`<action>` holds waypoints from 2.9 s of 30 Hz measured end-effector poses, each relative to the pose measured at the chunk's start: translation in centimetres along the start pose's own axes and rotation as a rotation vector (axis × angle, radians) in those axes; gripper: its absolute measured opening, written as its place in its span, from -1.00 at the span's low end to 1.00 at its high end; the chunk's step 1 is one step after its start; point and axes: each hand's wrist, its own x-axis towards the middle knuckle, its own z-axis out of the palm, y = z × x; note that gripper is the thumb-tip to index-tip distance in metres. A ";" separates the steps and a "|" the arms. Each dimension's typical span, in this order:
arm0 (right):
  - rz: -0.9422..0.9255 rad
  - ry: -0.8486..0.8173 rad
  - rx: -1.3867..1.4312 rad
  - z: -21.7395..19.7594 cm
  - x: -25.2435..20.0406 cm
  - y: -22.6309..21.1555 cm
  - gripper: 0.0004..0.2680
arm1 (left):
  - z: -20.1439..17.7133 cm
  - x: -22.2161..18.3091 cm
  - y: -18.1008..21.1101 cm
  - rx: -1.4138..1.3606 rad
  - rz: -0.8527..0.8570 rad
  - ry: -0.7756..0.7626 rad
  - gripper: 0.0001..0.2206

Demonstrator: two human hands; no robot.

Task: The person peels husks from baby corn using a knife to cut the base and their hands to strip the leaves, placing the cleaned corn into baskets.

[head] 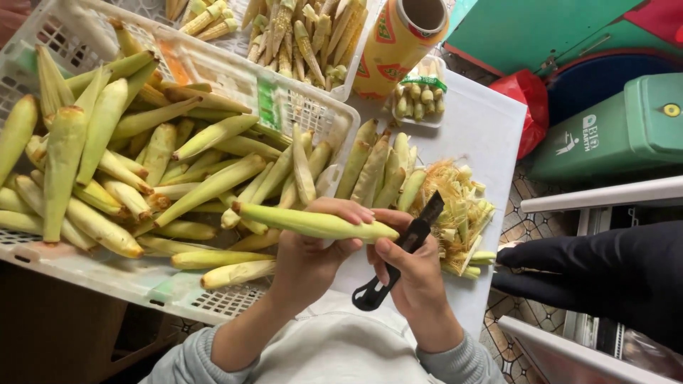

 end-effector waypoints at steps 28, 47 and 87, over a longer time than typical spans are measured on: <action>-0.227 0.129 -0.008 -3.9 -1.6 -0.8 -0.54 | 3.2 -0.1 -1.2 -0.249 -0.215 0.085 -0.78; -0.123 0.053 0.040 -3.5 -1.2 -0.5 -0.54 | 2.7 1.8 0.4 -0.118 -0.015 0.157 -0.78; 0.021 0.280 0.013 -6.5 -6.2 -3.6 -0.53 | 9.8 -4.2 -2.4 -0.073 -0.286 0.013 -0.80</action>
